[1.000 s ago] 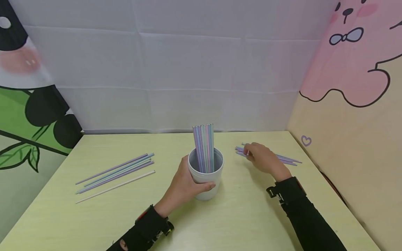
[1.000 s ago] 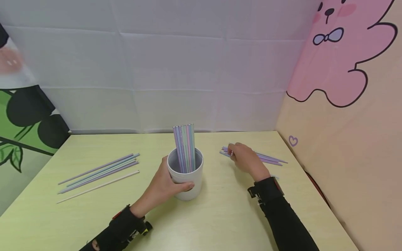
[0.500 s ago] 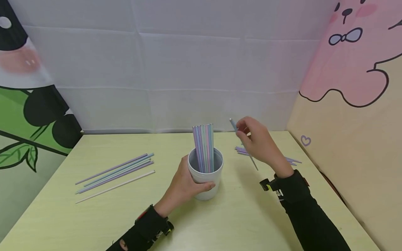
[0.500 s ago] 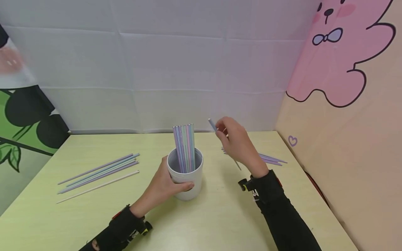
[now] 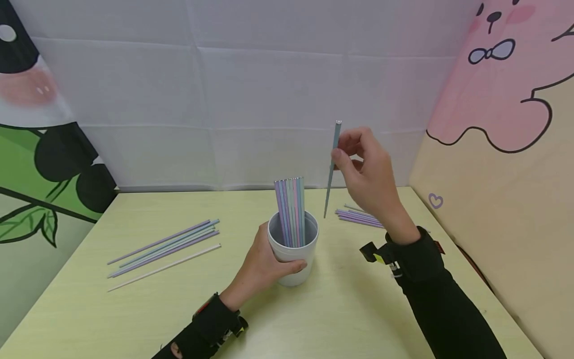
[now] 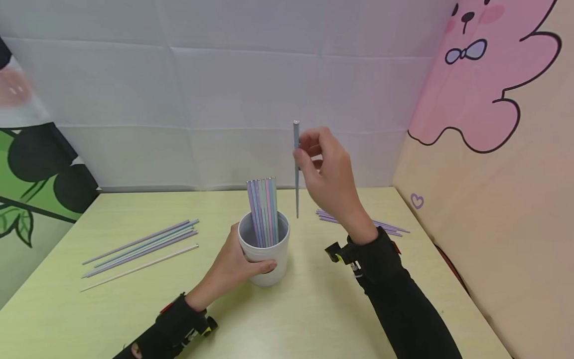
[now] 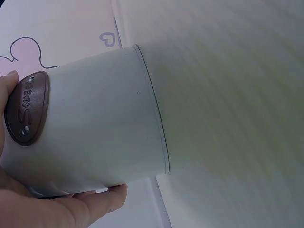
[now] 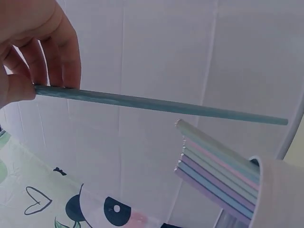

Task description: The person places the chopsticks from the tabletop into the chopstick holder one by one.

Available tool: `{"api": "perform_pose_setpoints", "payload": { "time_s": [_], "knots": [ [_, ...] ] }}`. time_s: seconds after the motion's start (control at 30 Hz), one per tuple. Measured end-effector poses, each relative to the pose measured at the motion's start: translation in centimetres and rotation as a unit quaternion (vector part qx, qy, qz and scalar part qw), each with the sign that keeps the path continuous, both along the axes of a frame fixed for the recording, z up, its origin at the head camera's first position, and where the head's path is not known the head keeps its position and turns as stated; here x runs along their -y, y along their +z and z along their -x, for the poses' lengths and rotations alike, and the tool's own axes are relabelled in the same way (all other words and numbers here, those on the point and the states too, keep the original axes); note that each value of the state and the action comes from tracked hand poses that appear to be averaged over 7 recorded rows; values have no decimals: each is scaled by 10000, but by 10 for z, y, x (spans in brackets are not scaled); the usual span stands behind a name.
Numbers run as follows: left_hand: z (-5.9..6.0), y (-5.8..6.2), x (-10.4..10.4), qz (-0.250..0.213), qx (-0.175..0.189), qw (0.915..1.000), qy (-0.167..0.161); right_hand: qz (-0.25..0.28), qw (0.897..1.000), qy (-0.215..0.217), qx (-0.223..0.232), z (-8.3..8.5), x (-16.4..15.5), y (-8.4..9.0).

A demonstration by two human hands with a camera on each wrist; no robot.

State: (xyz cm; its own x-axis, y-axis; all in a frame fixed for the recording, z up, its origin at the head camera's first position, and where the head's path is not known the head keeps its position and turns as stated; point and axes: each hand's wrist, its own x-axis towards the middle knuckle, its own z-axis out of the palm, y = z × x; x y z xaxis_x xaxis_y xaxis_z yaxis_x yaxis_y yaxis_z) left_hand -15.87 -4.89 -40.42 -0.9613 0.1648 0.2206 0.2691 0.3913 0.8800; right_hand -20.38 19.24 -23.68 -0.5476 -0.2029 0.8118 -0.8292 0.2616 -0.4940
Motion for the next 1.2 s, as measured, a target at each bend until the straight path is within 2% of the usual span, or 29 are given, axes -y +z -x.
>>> {"api": "perform_pose_setpoints", "payload": {
  "time_s": [0.2,0.5,0.67,0.93,1.2],
  "knots": [
    [-1,1,0,-15,-5,10000,7,596,9976,345,-25,-4,8,13],
    [1,-2,0,-25,-68,10000,-12,684,9958,499,342,-1,13,7],
    [2,-3,0,-8,-76,10000,-2,493,9960,456,588,6,13,-3],
    [3,-3,0,-61,-29,10000,-8,211,9936,296,1073,19,17,-28],
    [2,-2,0,-74,-67,9999,-46,43,9889,263,1462,24,23,-50]
  ]
}}
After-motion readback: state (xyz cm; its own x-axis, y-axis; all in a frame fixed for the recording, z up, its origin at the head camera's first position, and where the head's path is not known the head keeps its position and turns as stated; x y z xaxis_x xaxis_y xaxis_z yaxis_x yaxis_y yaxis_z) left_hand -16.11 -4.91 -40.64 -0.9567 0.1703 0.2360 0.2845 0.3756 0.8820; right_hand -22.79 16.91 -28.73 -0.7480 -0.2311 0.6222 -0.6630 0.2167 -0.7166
